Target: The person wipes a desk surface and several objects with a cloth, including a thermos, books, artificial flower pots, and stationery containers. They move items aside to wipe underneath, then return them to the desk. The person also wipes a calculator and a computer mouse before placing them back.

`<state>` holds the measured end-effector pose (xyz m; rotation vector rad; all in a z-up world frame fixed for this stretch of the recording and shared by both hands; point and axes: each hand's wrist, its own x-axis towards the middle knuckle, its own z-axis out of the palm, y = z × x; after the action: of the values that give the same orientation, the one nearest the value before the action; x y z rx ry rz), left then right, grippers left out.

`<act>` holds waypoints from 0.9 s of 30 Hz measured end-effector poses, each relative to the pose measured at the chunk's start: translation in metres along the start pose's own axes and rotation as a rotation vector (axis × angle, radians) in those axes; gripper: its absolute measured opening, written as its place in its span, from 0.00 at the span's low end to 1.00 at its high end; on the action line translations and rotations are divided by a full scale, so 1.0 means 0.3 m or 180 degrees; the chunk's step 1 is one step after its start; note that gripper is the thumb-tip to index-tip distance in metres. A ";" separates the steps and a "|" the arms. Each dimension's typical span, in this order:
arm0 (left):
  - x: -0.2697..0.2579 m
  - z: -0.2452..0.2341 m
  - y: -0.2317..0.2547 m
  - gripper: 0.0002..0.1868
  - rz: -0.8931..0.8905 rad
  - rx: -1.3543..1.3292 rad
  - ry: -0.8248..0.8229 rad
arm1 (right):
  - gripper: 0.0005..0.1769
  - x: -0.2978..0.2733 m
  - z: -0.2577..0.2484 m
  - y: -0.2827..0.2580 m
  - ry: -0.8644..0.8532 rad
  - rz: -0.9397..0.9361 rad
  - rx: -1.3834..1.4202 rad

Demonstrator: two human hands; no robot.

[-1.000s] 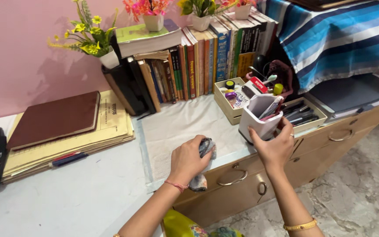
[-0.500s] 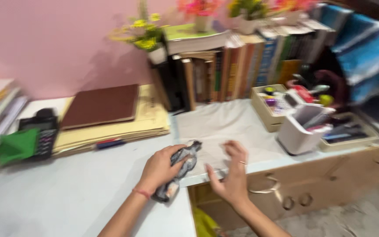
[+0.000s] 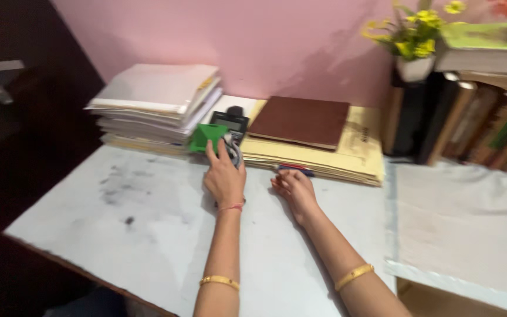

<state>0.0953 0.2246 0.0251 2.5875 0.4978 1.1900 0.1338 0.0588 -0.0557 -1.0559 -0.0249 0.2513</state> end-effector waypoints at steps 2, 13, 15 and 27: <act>0.032 0.044 -0.052 0.40 -0.0244 -0.0092 0.0109 | 0.11 -0.015 0.042 0.030 -0.0088 -0.0141 -0.0291; 0.231 0.253 -0.275 0.47 -0.0788 -0.1153 0.0316 | 0.09 -0.065 0.019 -0.063 -0.0374 0.0287 -0.0175; 0.236 0.260 -0.284 0.40 -0.1119 -0.1247 -0.0051 | 0.08 -0.066 0.018 -0.061 -0.0415 0.0271 -0.0229; -0.061 0.021 -0.210 0.15 0.0133 -0.1497 -0.0402 | 0.19 -0.075 0.013 -0.050 -0.0363 0.0182 -0.0199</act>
<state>0.0763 0.2741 -0.0143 2.2532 0.1165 1.0018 0.1142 0.0502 -0.0386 -1.1045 -0.1059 0.3642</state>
